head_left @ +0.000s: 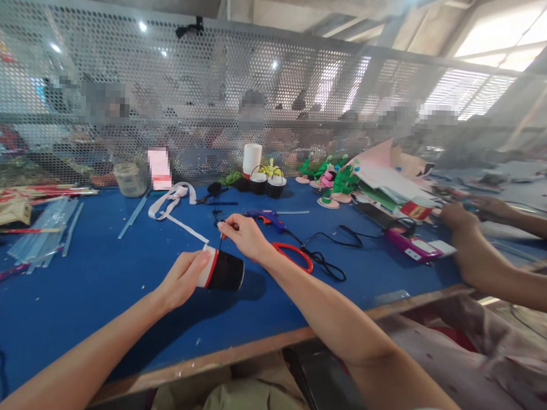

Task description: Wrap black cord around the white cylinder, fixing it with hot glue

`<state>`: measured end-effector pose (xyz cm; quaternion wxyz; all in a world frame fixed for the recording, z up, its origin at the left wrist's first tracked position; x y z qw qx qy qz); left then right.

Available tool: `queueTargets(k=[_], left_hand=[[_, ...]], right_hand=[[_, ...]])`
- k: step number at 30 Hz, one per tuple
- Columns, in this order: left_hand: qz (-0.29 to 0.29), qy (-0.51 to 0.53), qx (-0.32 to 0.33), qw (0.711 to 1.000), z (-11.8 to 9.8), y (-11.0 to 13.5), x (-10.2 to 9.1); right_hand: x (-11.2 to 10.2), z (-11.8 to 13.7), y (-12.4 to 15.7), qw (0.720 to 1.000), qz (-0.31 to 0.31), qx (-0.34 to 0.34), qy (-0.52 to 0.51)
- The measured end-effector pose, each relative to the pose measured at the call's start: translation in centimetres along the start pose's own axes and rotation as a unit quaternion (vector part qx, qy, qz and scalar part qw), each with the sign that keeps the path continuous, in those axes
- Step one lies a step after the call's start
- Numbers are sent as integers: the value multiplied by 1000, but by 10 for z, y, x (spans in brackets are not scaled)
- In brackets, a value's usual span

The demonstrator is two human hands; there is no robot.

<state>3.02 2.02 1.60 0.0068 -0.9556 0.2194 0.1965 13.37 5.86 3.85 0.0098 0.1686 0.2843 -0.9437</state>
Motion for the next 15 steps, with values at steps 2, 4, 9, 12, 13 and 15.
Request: queueTargets(k=[2, 4, 9, 12, 13, 15], left_hand=[[-1, -4, 9, 1000, -2, 0, -1], [-2, -8, 18, 1000, -3, 1, -1], [-16, -25, 30, 999, -9, 4, -3], [-16, -37, 39, 998, -12, 6, -1], [-14, -39, 41, 998, -13, 7, -1], [-9, -40, 42, 998, -14, 7, 1]], right_hand=[[1, -1, 0, 1000, 6, 4, 4], [2, -1, 0, 1000, 11, 6, 8], [9, -3, 1, 998, 51, 5, 24], [18, -5, 4, 996, 89, 11, 23], [21, -5, 4, 995, 97, 12, 21], [24, -4, 6, 994, 108, 17, 16]])
Point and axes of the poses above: each hand's wrist, its own y-axis away from the middle knuckle, its own x-axis out of the palm, z = x × y, the point moved 10 cm from there along -y, towards the middle knuckle, and after that the axes turned 14 degrees about -x, right-handed, at the moved point
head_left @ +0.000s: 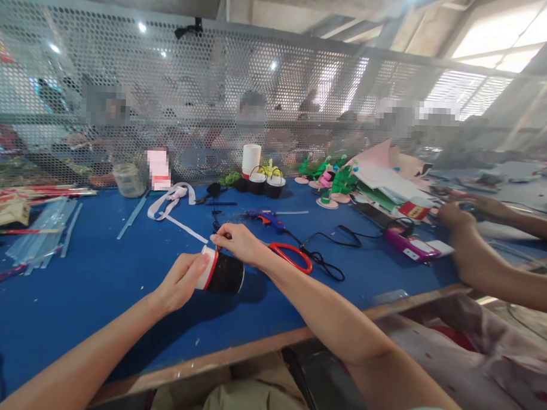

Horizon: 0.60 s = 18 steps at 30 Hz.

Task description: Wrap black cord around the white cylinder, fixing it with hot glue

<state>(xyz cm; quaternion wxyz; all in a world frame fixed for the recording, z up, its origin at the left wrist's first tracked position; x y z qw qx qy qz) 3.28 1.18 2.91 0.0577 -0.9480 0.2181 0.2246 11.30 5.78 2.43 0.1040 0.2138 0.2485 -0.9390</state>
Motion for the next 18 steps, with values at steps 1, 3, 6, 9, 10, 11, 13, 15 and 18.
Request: queueTargets(k=[1, 3, 6, 9, 10, 11, 13, 15, 18], left_hand=[[3, -1, 0, 1000, 0, 0, 1], [8, -6, 3, 1000, -2, 1, 2], [11, -15, 13, 1000, -5, 1, 2], [9, -24, 17, 1000, -6, 2, 2], [7, -27, 20, 999, -7, 2, 2], [0, -31, 23, 999, -7, 2, 0], [-21, -36, 30, 999, -6, 0, -6], [-54, -33, 28, 998, -3, -2, -15], [-107, -13, 8, 994, 4, -6, -31]], right_hand=[[1, 0, 0, 1000, 5, 4, -1], [4, 0, 2, 1000, 14, 16, -5], [7, -1, 3, 999, 28, 30, -13], [9, -5, 4, 998, 40, 42, -14], [9, -7, 4, 998, 42, 48, -11], [8, -10, 4, 998, 43, 54, -7], [3, -16, 4, 997, 36, 73, -12], [-2, -22, 6, 993, 22, 104, -52], [0, -21, 10, 978, 47, 132, -155]])
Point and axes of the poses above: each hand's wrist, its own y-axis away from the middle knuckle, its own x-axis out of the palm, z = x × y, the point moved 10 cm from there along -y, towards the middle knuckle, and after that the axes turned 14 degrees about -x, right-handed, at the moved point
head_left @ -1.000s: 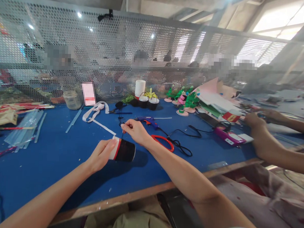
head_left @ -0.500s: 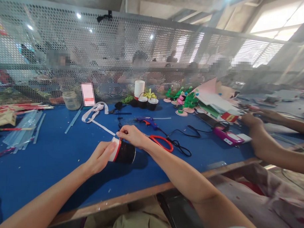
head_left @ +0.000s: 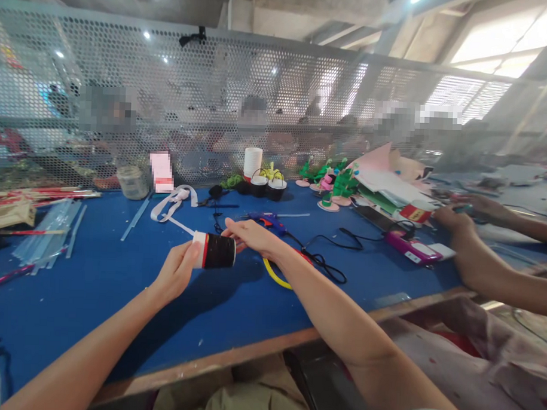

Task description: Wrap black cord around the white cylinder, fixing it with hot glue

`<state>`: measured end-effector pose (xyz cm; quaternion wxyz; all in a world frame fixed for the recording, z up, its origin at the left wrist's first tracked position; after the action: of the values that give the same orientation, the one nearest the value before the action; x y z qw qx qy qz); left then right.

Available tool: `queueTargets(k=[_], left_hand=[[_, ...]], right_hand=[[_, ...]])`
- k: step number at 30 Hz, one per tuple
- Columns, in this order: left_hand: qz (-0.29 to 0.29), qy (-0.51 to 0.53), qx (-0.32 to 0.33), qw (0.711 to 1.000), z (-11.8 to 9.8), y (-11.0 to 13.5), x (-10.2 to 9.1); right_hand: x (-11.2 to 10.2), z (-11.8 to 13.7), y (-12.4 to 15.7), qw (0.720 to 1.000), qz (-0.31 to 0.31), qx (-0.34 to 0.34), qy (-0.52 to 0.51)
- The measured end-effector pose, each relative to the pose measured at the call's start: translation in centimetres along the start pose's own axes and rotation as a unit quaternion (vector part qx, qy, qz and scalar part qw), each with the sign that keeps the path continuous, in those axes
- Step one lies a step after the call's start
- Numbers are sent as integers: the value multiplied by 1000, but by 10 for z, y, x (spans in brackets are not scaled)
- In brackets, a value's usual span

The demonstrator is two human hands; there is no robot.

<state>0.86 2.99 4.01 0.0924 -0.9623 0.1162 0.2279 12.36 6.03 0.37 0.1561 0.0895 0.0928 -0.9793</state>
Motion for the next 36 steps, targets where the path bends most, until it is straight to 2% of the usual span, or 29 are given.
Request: queueTargets(k=[3, 6, 9, 12, 14, 16, 18, 20, 22, 23, 25, 27, 31, 34, 36], left_hand=[[-8, 23, -32, 999, 8, -6, -5], [33, 95, -95, 990, 22, -12, 2], [87, 246, -188, 947, 39, -15, 16], [113, 313, -246, 910, 48, -13, 25], [118, 317, -264, 903, 51, -11, 27], [114, 319, -269, 901, 53, -10, 28], [104, 314, -257, 908, 53, -10, 27], [99, 303, -242, 916, 53, -10, 26], [101, 282, -226, 927, 51, -11, 25], [102, 270, -220, 932, 50, -11, 25], [99, 241, -210, 942, 49, -11, 25], [93, 209, -201, 953, 47, -10, 24], [102, 162, -192, 963, 44, -7, 28], [101, 144, -191, 966, 44, -7, 30], [88, 136, -188, 969, 43, -8, 28]], right_hand=[[14, 10, 6, 995, 93, -20, -34], [19, 14, 10, 989, 143, -33, -3], [14, 19, 7, 982, 130, -76, 110], [15, 32, 5, 948, 93, -143, 268], [24, 38, 8, 923, 99, -176, 326], [29, 41, 10, 912, 116, -188, 346], [14, 42, 8, 914, 89, -166, 361], [-24, 40, 5, 913, 9, -109, 393], [-66, 30, 5, 887, -53, -23, 459], [-86, 22, 6, 858, -69, 30, 507], [-109, 6, 5, 838, -75, 78, 535], [-120, -15, 4, 832, -58, 118, 539], [-126, -47, 2, 834, -38, 165, 525], [-131, -53, -2, 839, -60, 160, 516], [-134, -48, -4, 841, -88, 128, 518]])
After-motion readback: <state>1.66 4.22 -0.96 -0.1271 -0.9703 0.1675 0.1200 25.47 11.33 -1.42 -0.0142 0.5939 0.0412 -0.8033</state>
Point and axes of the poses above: each hand's wrist, its own y-axis away from the middle knuckle, its own x-axis out of the palm, z = x × y, the point moved 10 cm from there along -y, towards the middle knuckle, and after that the axes turned 14 degrees about -x, right-handed, at the moved point
